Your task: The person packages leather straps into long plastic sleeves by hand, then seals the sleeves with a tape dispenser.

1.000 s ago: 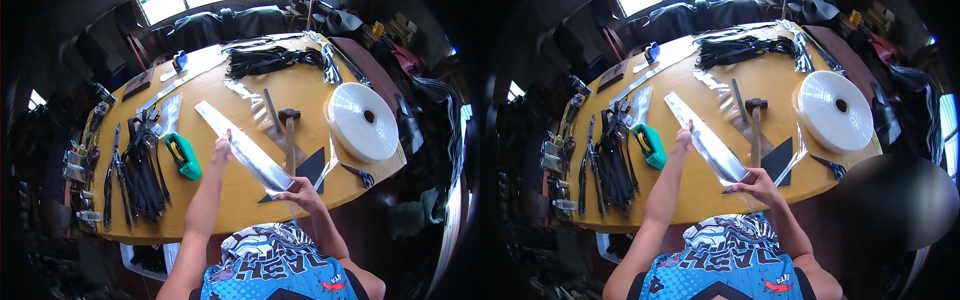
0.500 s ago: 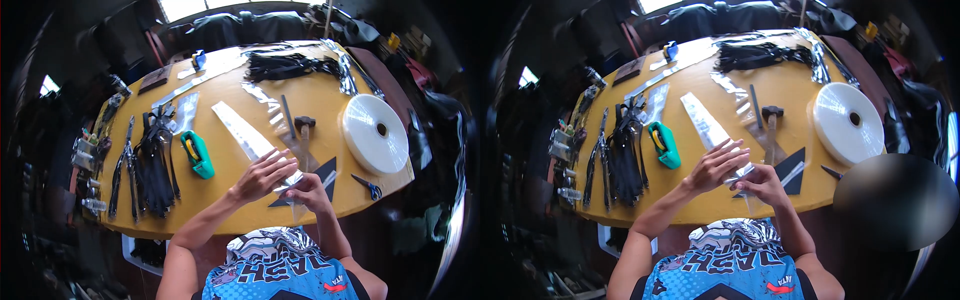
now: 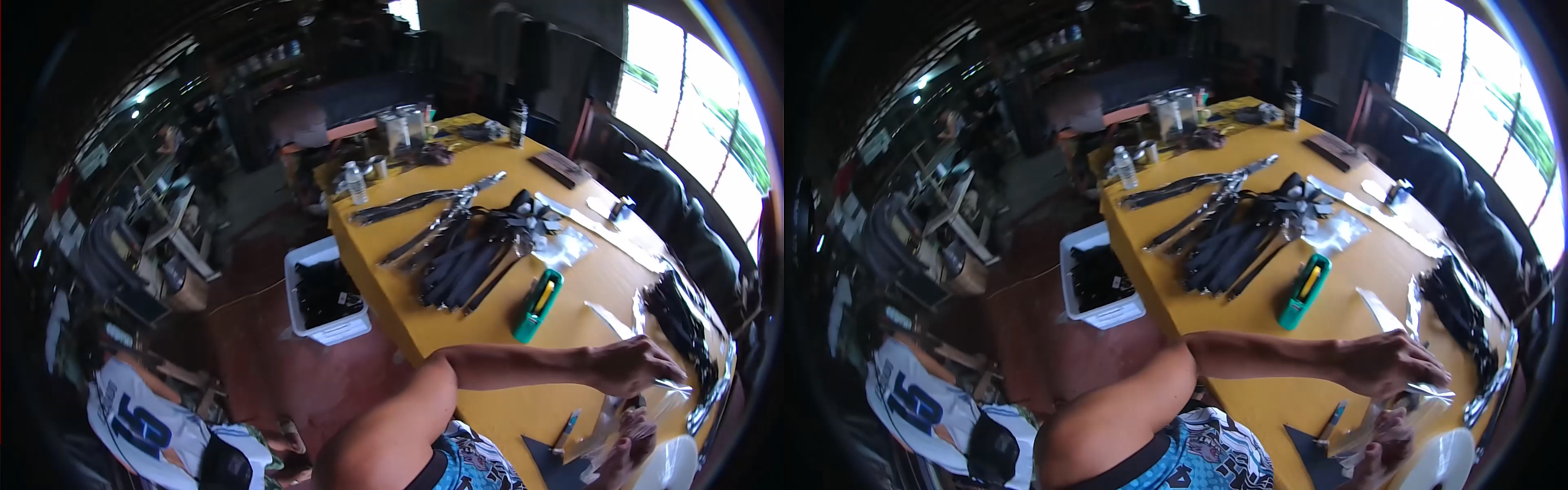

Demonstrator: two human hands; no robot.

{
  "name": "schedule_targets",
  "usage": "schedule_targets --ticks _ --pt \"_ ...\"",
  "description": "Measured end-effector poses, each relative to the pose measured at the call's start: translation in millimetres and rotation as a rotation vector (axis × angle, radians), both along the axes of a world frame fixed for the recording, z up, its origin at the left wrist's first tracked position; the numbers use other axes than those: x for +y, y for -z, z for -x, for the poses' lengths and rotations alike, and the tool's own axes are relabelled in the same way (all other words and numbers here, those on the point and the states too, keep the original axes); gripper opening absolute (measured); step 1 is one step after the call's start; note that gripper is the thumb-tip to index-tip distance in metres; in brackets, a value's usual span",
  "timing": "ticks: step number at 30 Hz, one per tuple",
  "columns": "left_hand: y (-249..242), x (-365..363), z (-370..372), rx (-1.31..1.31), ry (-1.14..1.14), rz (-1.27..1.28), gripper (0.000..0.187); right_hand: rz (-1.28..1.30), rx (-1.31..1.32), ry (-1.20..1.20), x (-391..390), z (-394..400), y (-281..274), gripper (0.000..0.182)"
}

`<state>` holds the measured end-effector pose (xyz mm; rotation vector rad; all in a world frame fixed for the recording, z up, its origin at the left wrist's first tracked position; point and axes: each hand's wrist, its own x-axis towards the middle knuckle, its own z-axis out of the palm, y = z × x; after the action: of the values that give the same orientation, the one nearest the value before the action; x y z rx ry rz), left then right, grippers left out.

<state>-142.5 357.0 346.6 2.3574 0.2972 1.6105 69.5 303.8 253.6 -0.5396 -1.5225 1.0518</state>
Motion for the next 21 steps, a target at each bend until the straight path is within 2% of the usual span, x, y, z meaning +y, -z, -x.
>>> schedule_targets --ticks 1,3,4,5,7,9,10,11,13,14,15,16,17,19,21 --pt "-5 0 3 -0.006 -0.03 -0.003 0.035 0.081 0.014 0.082 -9 12 -21 0.019" --pt "-12 3 3 -0.043 -0.035 -0.014 0.037 -0.006 0.006 0.055 5 15 -33 0.017" --pt "-25 -2 6 -0.144 -0.073 -0.085 0.039 -0.124 0.052 -0.022 8 32 -52 0.016" --pt "-36 -4 7 -0.195 -0.065 -0.108 0.036 -0.133 0.161 0.038 -1 57 -76 0.018" --pt "-46 2 10 -0.131 -0.142 -0.059 0.028 -0.128 0.042 0.153 16 44 -66 0.045" --pt "-71 -6 18 -0.021 -0.231 0.11 0.018 -0.156 0.021 0.029 11 50 -88 0.047" --pt "-77 1 16 -0.072 -0.325 -0.021 0.016 -0.136 -0.019 0.06 9 49 -93 0.049" --pt "-83 11 12 -0.13 -0.405 -0.145 0.016 -0.134 0.025 0.203 9 52 -90 0.047" --pt "-105 10 15 -0.204 -0.293 -0.151 0.018 -0.147 0.046 0.167 13 52 -98 0.037" --pt "-109 27 18 -0.161 -0.345 -0.262 0.019 -0.076 0.186 0.17 5 65 -110 0.034" --pt "-125 20 22 -0.11 -0.214 0.175 0.021 -0.031 0.186 0.18 6 65 -117 0.034" --pt "-120 45 20 -0.216 -0.127 0.164 0.021 -0.028 0.163 0.154 7 61 -120 0.032" --pt "-130 44 22 -0.29 -0.119 0.305 0.031 -0.035 0.175 0.114 9 58 -122 0.03" --pt "-145 34 32 -0.14 -0.275 0.52 0.029 -0.121 0.203 0.076 13 47 -118 0.026" --pt "-142 48 28 -0.072 -0.209 0.521 0.026 -0.027 0.271 -0.007 5 35 -112 0.027"
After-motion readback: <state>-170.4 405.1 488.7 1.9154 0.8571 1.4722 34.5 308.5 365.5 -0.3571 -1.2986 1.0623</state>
